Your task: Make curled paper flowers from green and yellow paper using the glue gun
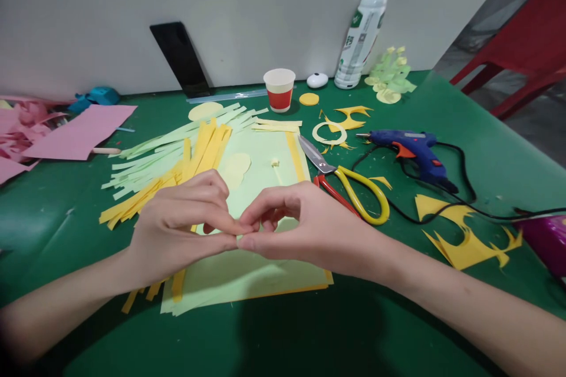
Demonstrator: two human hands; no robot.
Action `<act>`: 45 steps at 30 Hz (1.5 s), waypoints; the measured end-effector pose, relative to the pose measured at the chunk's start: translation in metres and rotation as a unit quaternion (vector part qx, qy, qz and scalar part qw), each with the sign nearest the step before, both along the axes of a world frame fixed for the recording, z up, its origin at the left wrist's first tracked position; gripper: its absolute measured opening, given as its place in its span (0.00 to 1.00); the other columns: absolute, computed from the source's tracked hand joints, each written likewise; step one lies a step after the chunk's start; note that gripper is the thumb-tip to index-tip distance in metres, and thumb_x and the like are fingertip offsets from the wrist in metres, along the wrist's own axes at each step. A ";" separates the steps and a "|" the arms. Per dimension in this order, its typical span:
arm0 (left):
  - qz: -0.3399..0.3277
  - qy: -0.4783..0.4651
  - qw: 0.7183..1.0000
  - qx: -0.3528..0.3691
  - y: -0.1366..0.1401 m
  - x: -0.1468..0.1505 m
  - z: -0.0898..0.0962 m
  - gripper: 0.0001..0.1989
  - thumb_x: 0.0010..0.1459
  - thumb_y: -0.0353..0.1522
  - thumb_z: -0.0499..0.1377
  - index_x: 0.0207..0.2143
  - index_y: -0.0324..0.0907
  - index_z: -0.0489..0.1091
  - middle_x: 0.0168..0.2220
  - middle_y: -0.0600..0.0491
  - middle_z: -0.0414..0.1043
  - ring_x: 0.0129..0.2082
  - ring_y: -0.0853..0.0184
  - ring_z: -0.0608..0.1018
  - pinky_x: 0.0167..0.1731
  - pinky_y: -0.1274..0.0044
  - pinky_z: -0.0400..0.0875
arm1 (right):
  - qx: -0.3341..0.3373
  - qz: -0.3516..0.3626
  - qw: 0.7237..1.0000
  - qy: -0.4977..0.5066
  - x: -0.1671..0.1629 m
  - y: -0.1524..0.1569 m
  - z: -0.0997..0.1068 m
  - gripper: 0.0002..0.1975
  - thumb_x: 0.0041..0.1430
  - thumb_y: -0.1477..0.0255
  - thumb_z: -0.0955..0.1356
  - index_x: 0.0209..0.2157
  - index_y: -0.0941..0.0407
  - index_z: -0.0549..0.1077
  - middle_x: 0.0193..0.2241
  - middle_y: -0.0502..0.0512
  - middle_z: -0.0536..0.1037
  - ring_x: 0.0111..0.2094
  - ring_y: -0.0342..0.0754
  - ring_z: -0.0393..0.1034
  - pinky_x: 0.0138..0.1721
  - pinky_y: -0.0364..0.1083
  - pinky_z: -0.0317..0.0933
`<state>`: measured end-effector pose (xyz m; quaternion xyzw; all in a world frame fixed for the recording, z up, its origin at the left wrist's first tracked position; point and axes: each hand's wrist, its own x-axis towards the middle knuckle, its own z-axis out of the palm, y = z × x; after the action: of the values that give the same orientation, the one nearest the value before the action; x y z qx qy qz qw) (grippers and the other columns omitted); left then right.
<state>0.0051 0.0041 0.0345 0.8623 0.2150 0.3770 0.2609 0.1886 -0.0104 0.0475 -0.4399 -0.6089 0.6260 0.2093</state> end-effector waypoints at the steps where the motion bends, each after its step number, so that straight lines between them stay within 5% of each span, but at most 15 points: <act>1: -0.003 0.004 1.000 0.001 0.000 0.000 0.000 0.03 0.50 0.23 0.63 0.25 0.37 0.74 0.17 0.55 0.68 0.22 0.72 0.64 0.23 0.78 0.63 | 0.006 0.002 1.000 0.000 0.001 0.000 0.001 0.06 0.46 0.69 0.71 0.27 0.56 0.74 0.28 0.48 0.72 0.31 0.42 0.64 0.33 0.42 0.59; 13: 0.022 -0.030 0.999 -0.001 0.000 -0.002 0.004 0.05 0.50 0.24 0.63 0.25 0.41 0.71 0.24 0.56 0.66 0.26 0.73 0.68 0.27 0.78 0.65 | 0.010 -0.020 1.000 -0.017 0.007 0.004 0.006 0.05 0.44 0.68 0.72 0.26 0.53 0.73 0.27 0.48 0.72 0.31 0.42 0.65 0.34 0.41 0.60; 18: 0.024 -0.053 0.997 -0.049 -0.002 -0.001 0.005 0.07 0.49 0.23 0.64 0.24 0.42 0.70 0.22 0.58 0.64 0.26 0.73 0.67 0.27 0.77 0.64 | 0.189 -0.042 0.979 -0.065 0.019 0.006 -0.002 0.27 0.44 0.65 0.73 0.48 0.45 0.65 0.45 0.50 0.67 0.43 0.48 0.63 0.39 0.45 0.63; 23: 0.025 -0.076 0.992 -0.103 -0.004 0.000 0.006 0.07 0.48 0.24 0.65 0.23 0.42 0.71 0.21 0.59 0.64 0.25 0.73 0.67 0.28 0.77 0.64 | 0.299 -0.014 0.954 -0.010 0.021 0.007 -0.005 0.21 0.48 0.68 0.72 0.45 0.49 0.65 0.43 0.51 0.68 0.47 0.48 0.62 0.49 0.47 0.60; 32: 0.032 -0.075 0.983 -0.165 -0.003 0.001 0.006 0.07 0.46 0.25 0.66 0.21 0.42 0.71 0.22 0.59 0.66 0.25 0.74 0.67 0.26 0.79 0.63 | 0.094 0.041 0.988 0.119 0.011 0.007 -0.014 0.21 0.45 0.76 0.73 0.42 0.50 0.67 0.39 0.46 0.69 0.44 0.40 0.65 0.47 0.39 0.60; 38: 0.036 -0.060 0.979 -0.190 -0.003 0.002 0.005 0.07 0.46 0.26 0.66 0.22 0.42 0.71 0.22 0.58 0.66 0.25 0.74 0.67 0.25 0.80 0.62 | 0.069 0.058 0.991 0.097 0.009 0.002 -0.009 0.09 0.48 0.76 0.71 0.28 0.54 0.66 0.31 0.47 0.67 0.34 0.39 0.63 0.33 0.37 0.60; 45: 0.042 -0.049 0.977 -0.205 -0.001 0.000 0.005 0.08 0.46 0.27 0.66 0.21 0.40 0.69 0.22 0.59 0.65 0.26 0.74 0.67 0.27 0.80 0.62 | 0.065 0.071 0.991 0.090 0.010 0.000 -0.006 0.14 0.50 0.78 0.68 0.20 0.56 0.57 0.25 0.47 0.61 0.29 0.40 0.59 0.28 0.39 0.57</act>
<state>0.0050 0.0034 0.0399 0.7612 0.3105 0.3775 0.4262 0.1988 -0.0106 0.0415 -0.3228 -0.6569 0.6352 0.2466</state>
